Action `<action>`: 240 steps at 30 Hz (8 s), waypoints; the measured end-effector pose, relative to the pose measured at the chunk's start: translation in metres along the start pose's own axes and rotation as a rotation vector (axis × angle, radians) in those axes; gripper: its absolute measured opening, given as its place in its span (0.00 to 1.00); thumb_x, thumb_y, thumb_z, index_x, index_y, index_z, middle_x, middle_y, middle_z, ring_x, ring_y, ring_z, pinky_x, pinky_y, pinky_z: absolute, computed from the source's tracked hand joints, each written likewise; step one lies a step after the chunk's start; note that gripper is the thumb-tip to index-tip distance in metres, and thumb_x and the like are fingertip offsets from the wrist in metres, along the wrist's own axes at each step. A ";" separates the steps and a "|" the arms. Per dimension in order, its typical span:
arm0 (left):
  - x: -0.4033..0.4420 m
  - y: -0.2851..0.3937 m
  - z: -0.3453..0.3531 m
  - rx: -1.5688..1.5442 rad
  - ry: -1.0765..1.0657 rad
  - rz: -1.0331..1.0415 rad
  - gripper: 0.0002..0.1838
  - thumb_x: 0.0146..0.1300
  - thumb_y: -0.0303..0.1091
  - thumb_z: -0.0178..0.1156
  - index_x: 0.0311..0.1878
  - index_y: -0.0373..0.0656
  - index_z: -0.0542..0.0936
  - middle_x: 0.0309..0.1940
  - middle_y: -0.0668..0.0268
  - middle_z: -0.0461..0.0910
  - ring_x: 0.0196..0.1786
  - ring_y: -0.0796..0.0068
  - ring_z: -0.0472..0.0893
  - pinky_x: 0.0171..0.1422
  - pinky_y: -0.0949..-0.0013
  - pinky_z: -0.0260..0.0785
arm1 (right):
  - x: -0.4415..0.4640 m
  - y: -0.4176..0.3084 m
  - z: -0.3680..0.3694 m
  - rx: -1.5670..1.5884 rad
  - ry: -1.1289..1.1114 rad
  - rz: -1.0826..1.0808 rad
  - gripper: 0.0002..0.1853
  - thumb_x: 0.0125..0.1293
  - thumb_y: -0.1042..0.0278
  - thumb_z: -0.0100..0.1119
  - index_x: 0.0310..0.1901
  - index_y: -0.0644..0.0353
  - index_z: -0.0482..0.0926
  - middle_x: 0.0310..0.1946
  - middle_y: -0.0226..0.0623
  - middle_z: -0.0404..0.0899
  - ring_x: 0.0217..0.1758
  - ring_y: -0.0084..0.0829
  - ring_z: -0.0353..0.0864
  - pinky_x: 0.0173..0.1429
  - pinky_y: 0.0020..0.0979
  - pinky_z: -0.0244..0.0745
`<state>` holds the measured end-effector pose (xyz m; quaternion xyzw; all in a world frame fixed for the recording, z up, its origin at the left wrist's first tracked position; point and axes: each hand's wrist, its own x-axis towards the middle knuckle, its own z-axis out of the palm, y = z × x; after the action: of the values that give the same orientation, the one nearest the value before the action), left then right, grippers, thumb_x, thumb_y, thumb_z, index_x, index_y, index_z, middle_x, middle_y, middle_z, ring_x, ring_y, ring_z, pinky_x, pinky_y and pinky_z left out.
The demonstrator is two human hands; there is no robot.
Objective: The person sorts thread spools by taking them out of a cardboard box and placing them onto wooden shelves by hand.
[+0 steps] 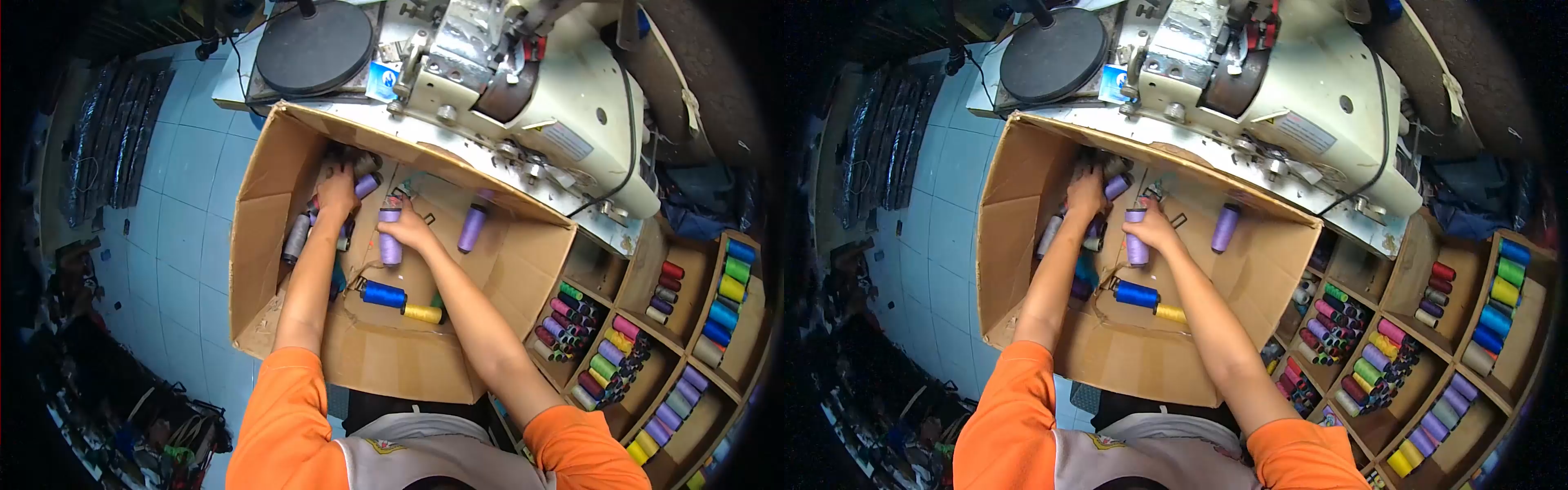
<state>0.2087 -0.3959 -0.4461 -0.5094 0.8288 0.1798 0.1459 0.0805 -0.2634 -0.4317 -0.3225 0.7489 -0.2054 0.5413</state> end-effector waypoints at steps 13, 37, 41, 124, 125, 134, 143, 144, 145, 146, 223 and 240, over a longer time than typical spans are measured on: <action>-0.026 0.019 -0.015 -0.159 0.016 -0.161 0.49 0.33 0.39 0.77 0.62 0.44 0.62 0.51 0.53 0.74 0.54 0.51 0.77 0.51 0.56 0.76 | -0.073 -0.031 -0.056 0.000 0.025 -0.114 0.52 0.42 0.56 0.68 0.67 0.69 0.53 0.52 0.61 0.74 0.55 0.49 0.77 0.60 0.36 0.71; -0.219 0.079 -0.179 0.097 0.302 0.334 0.53 0.35 0.38 0.76 0.67 0.44 0.59 0.47 0.56 0.69 0.49 0.55 0.74 0.43 0.60 0.76 | -0.260 -0.119 -0.130 -0.727 0.098 -0.534 0.42 0.44 0.66 0.68 0.63 0.58 0.59 0.40 0.53 0.72 0.40 0.53 0.81 0.42 0.47 0.79; -0.226 0.079 -0.183 -0.179 0.237 0.229 0.52 0.34 0.38 0.76 0.67 0.45 0.60 0.49 0.52 0.73 0.47 0.53 0.77 0.45 0.57 0.75 | -0.256 -0.113 -0.128 -0.429 0.078 -0.488 0.44 0.46 0.60 0.70 0.65 0.58 0.57 0.46 0.54 0.73 0.43 0.49 0.81 0.47 0.43 0.77; -0.228 0.484 -0.063 -1.838 -0.730 0.201 0.30 0.40 0.24 0.75 0.49 0.39 0.74 0.39 0.65 0.80 0.41 0.75 0.80 0.52 0.67 0.73 | -0.318 0.216 -0.455 0.346 1.411 -0.030 0.30 0.49 0.56 0.75 0.49 0.66 0.73 0.45 0.41 0.74 0.29 0.27 0.75 0.26 0.25 0.70; -0.226 0.479 -0.062 -1.827 -0.734 0.209 0.30 0.40 0.24 0.75 0.49 0.39 0.74 0.39 0.65 0.80 0.41 0.75 0.80 0.52 0.67 0.73 | -0.329 0.212 -0.485 0.561 1.432 0.044 0.32 0.49 0.55 0.75 0.49 0.68 0.73 0.46 0.44 0.73 0.26 0.25 0.74 0.20 0.22 0.67; -0.239 0.426 -0.039 -1.777 -0.695 0.020 0.31 0.39 0.26 0.76 0.50 0.39 0.75 0.39 0.64 0.80 0.41 0.74 0.80 0.51 0.67 0.73 | -0.275 0.416 -0.731 -0.085 1.588 0.597 0.19 0.50 0.60 0.69 0.39 0.66 0.82 0.41 0.45 0.82 0.42 0.37 0.83 0.47 0.37 0.79; -0.270 0.403 -0.001 -1.718 -0.725 -0.173 0.28 0.39 0.20 0.74 0.47 0.39 0.75 0.37 0.65 0.80 0.40 0.74 0.81 0.51 0.65 0.74 | -0.275 0.391 -0.757 -0.642 1.356 0.871 0.18 0.53 0.54 0.65 0.44 0.52 0.83 0.46 0.46 0.81 0.55 0.50 0.78 0.55 0.45 0.74; -0.272 0.399 0.004 -1.711 -0.727 -0.173 0.28 0.39 0.19 0.74 0.47 0.39 0.75 0.37 0.64 0.80 0.40 0.74 0.81 0.52 0.65 0.74 | -0.277 0.397 -0.759 -0.648 1.346 0.871 0.18 0.53 0.55 0.65 0.45 0.52 0.83 0.46 0.46 0.81 0.56 0.49 0.77 0.56 0.45 0.73; -0.273 0.397 0.008 -1.707 -0.730 -0.174 0.28 0.39 0.19 0.74 0.47 0.39 0.75 0.37 0.64 0.80 0.40 0.74 0.81 0.52 0.65 0.74 | -0.278 0.401 -0.759 -0.656 1.338 0.872 0.18 0.54 0.55 0.64 0.46 0.53 0.82 0.47 0.47 0.81 0.56 0.49 0.76 0.57 0.45 0.72; -0.274 0.396 0.010 -1.730 -0.748 -0.189 0.29 0.39 0.19 0.74 0.48 0.39 0.75 0.38 0.63 0.80 0.40 0.73 0.81 0.52 0.64 0.74 | -0.278 0.405 -0.758 -0.661 1.357 0.859 0.18 0.54 0.56 0.63 0.46 0.53 0.82 0.48 0.47 0.80 0.57 0.49 0.76 0.58 0.45 0.71; -0.110 0.571 -0.027 -1.351 -0.300 0.609 0.08 0.62 0.28 0.59 0.37 0.34 0.72 0.26 0.61 0.80 0.28 0.73 0.81 0.33 0.68 0.77 | -0.155 0.505 -0.727 0.259 2.110 0.607 0.18 0.39 0.70 0.75 0.34 0.62 0.80 0.36 0.43 0.84 0.41 0.42 0.83 0.49 0.37 0.76; -0.138 0.631 -0.053 -1.312 -0.076 0.726 0.33 0.59 0.43 0.64 0.61 0.35 0.64 0.54 0.48 0.73 0.58 0.59 0.73 0.55 0.59 0.68 | -0.309 0.234 -0.464 0.612 0.812 -0.105 0.14 0.56 0.67 0.64 0.43 0.62 0.79 0.36 0.28 0.81 0.39 0.19 0.77 0.46 0.25 0.72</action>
<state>-0.2994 -0.0471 -0.2462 -0.1800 0.6618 0.6913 -0.2276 -0.3549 0.1006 -0.2229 -0.0807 0.7869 -0.5512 0.2652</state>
